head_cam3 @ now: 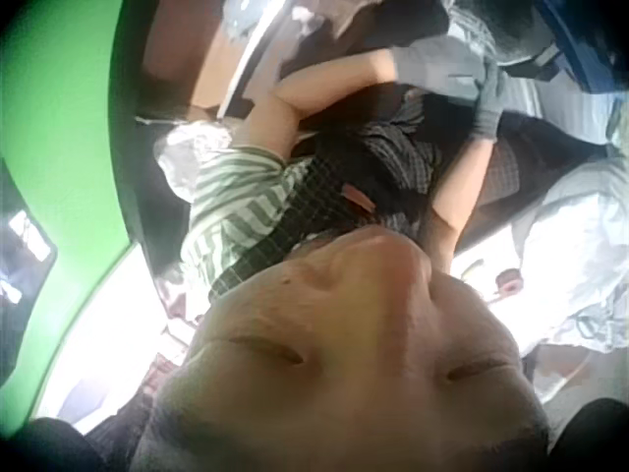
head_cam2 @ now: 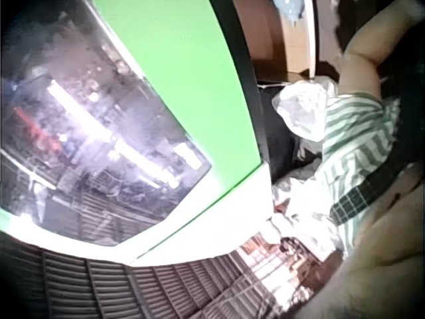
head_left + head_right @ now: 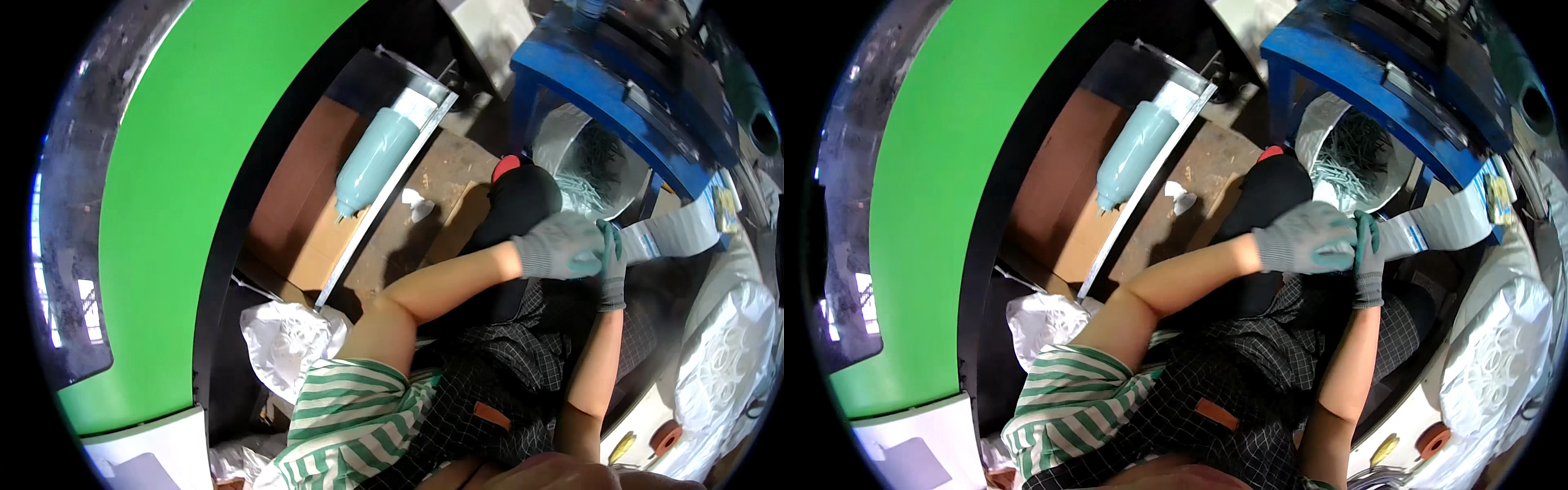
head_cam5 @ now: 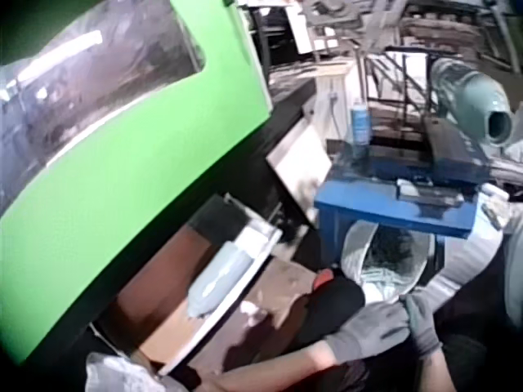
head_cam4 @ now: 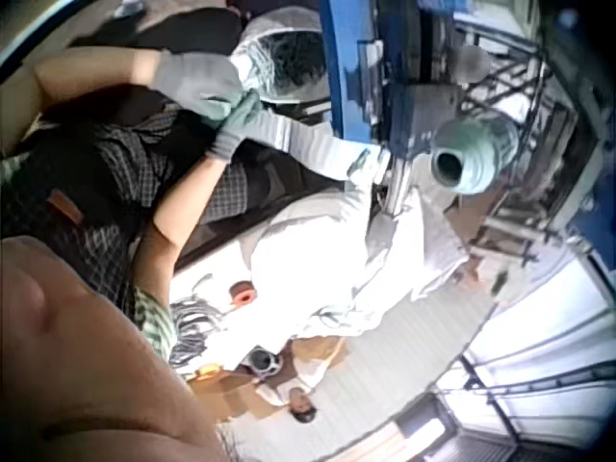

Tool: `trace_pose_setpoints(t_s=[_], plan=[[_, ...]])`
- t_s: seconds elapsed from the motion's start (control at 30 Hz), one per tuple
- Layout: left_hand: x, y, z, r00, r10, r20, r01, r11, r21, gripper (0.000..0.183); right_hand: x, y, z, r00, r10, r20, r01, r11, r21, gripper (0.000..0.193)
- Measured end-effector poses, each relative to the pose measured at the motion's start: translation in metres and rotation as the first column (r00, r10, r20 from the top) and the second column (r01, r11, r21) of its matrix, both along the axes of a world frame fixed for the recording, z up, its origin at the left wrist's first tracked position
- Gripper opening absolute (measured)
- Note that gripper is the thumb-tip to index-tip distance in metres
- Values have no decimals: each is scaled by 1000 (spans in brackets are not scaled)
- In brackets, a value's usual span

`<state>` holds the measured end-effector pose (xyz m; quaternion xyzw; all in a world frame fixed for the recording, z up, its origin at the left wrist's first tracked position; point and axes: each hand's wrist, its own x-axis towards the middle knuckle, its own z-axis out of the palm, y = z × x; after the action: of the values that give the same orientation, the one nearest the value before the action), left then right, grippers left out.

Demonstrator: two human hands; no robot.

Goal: The person assembles light blue kettles by inserting a grey handle into the body and attaching a white circular ring to the top. They then apply a label to the side of the kettle and place the finished unit onto a nearby surface. The process is repeated for multiple kettles in a continuous loop.

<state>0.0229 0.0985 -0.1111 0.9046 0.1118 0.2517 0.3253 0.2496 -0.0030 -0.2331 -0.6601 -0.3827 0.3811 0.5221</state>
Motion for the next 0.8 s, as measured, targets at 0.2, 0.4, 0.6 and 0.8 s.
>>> trace_pose_setpoints(t_s=[0.2, 0.4, 0.6, 0.8], plan=[[-206, 68, -53, 558, 812, 172, -829, 556, 65, 54, -53, 2, 24, 933, 264, 243, -238, 962, -133, 30], [-454, 110, -199, -240, 918, -317, -952, -159, 260, 134, -53, -17, 42, 981, 182, -72, -190, 974, -125, 30], [-481, 127, -243, -120, 714, -690, -985, 2, 174, 111, -82, -55, 66, 967, 105, -231, -153, 968, -197, 29], [-509, 105, -261, 160, 774, -613, -987, 140, -82, 73, -115, -71, 80, 955, 116, -271, -203, 927, -316, 33]])
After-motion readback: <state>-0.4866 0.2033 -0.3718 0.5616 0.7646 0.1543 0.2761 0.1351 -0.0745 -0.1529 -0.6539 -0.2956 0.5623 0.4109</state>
